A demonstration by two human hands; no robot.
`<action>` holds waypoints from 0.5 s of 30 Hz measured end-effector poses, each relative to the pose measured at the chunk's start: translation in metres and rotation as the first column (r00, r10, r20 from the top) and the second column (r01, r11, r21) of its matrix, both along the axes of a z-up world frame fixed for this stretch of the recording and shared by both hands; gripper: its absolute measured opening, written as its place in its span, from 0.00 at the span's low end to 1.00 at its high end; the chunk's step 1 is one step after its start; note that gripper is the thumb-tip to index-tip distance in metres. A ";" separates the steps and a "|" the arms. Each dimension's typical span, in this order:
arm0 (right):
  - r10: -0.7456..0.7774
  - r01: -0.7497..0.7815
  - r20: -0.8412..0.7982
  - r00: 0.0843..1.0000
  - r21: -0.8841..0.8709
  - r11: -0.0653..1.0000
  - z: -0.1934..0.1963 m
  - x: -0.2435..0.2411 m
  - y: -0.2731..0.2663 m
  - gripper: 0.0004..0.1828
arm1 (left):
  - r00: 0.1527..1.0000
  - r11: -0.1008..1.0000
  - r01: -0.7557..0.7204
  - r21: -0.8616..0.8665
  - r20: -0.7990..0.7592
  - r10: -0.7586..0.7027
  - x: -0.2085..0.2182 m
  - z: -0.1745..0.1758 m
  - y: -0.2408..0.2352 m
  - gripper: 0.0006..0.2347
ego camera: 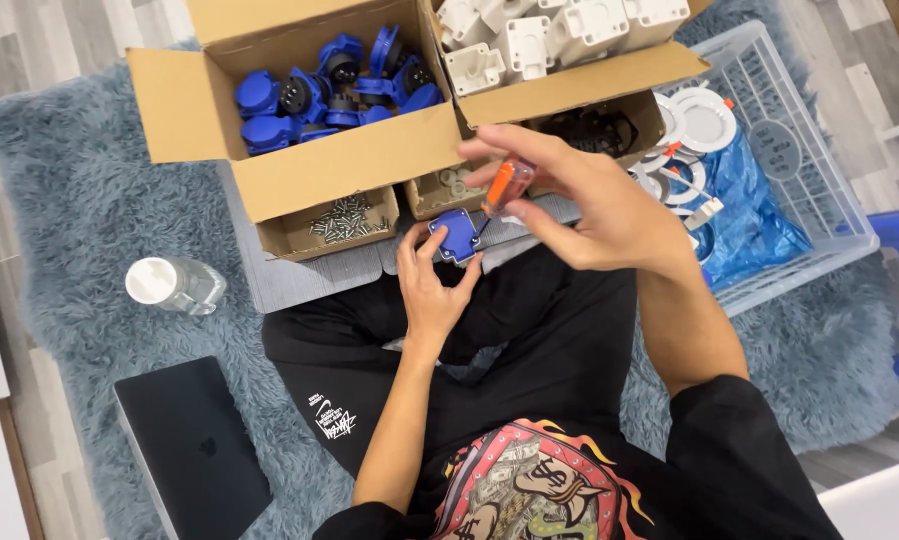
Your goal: Assembling small light fixture components by hand and using a screwdriver while sitting on the floor.
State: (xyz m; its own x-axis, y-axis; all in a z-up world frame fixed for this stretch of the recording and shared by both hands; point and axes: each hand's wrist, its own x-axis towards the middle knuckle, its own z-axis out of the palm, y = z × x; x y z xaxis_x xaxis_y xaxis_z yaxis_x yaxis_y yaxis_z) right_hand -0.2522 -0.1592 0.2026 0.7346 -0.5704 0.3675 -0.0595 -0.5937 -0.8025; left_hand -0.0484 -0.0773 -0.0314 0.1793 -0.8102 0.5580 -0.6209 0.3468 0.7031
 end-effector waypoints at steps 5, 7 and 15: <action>-0.109 0.101 -0.009 0.994 -0.304 0.947 -0.001 0.001 -0.006 0.34 | 1.000 1.000 -0.010 -0.005 0.021 0.010 0.001 -0.004 -0.001 0.27; -0.138 0.137 0.025 0.990 -0.381 0.915 -0.006 0.010 -0.007 0.33 | 1.000 1.000 -0.018 -0.011 0.023 0.018 0.000 -0.006 -0.002 0.26; -0.466 0.553 0.306 0.830 -0.555 0.621 -0.074 0.023 -0.023 0.30 | 0.999 0.999 -0.034 0.000 -0.017 0.034 0.001 -0.004 -0.004 0.28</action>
State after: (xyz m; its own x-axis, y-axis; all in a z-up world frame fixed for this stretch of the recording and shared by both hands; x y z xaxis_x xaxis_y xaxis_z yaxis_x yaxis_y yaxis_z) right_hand -0.2293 -0.1818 0.1281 0.3198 -0.4652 0.8254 -0.4330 -0.8467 -0.3094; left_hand -0.0475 -0.0816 -0.0357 0.2163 -0.8031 0.5552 -0.6204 0.3261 0.7133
